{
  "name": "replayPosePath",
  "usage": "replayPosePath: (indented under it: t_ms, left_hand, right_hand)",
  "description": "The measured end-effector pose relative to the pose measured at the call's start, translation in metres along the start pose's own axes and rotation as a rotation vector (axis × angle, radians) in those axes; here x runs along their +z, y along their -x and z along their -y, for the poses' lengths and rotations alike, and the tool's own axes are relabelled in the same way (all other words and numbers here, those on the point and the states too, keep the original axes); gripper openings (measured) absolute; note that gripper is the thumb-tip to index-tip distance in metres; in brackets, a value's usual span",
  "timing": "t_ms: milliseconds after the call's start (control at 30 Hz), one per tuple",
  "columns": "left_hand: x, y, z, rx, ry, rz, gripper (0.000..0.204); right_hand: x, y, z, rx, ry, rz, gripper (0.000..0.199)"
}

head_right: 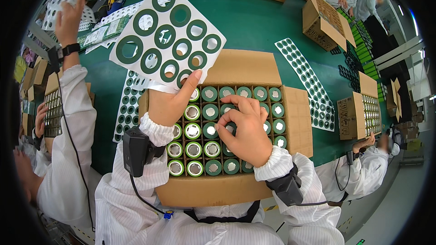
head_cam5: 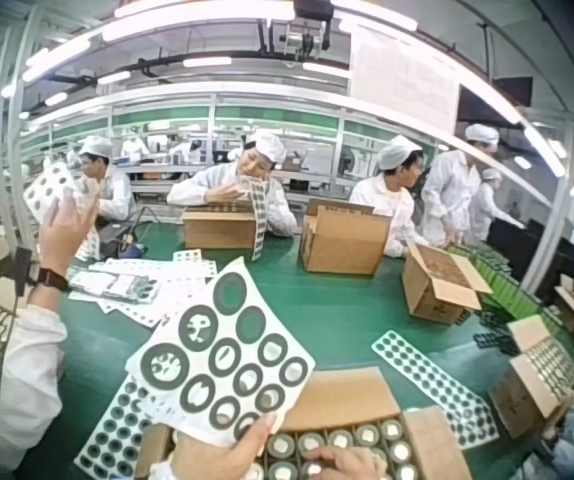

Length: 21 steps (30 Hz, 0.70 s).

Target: Applying circular adhesive insulators to the terminals of cylindrical batteries in a factory setting.

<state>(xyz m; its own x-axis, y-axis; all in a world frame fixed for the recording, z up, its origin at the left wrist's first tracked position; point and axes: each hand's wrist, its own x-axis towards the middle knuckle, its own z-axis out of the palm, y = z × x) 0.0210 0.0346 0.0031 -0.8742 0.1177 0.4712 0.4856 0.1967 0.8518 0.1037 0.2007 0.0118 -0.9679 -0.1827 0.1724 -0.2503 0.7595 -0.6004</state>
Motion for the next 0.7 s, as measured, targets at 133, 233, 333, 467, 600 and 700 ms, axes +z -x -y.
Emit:
replayPosePath:
  t_ms: [133, 233, 333, 467, 600, 700]
  left_hand:
    - [0.005, 0.000, 0.002, -0.011, 0.022, 0.008, 0.017]
    - [0.006, 0.000, -0.002, -0.038, 0.085, 0.011, 0.016]
    - [0.002, -0.006, -0.004, 0.014, 0.048, -0.011, 0.016]
    - [-0.004, -0.022, -0.009, 0.003, 0.062, -0.008, 0.016]
    - [-0.008, -0.016, -0.011, -0.031, 0.036, -0.003, 0.016]
    - [0.003, -0.003, 0.000, -0.039, 0.044, 0.035, 0.016]
  right_hand:
    - [0.000, 0.001, -0.002, -0.008, 0.053, -0.017, 0.009]
    - [0.000, 0.001, 0.000, -0.033, 0.071, -0.032, 0.010]
    - [0.000, 0.001, 0.002, -0.053, 0.076, -0.040, 0.010]
    - [0.000, 0.000, 0.000, -0.062, 0.105, -0.040, 0.011]
    - [0.000, 0.000, 0.006, -0.088, 0.104, -0.041, 0.011]
    - [0.001, 0.000, 0.001, -0.088, 0.124, -0.047, 0.012]
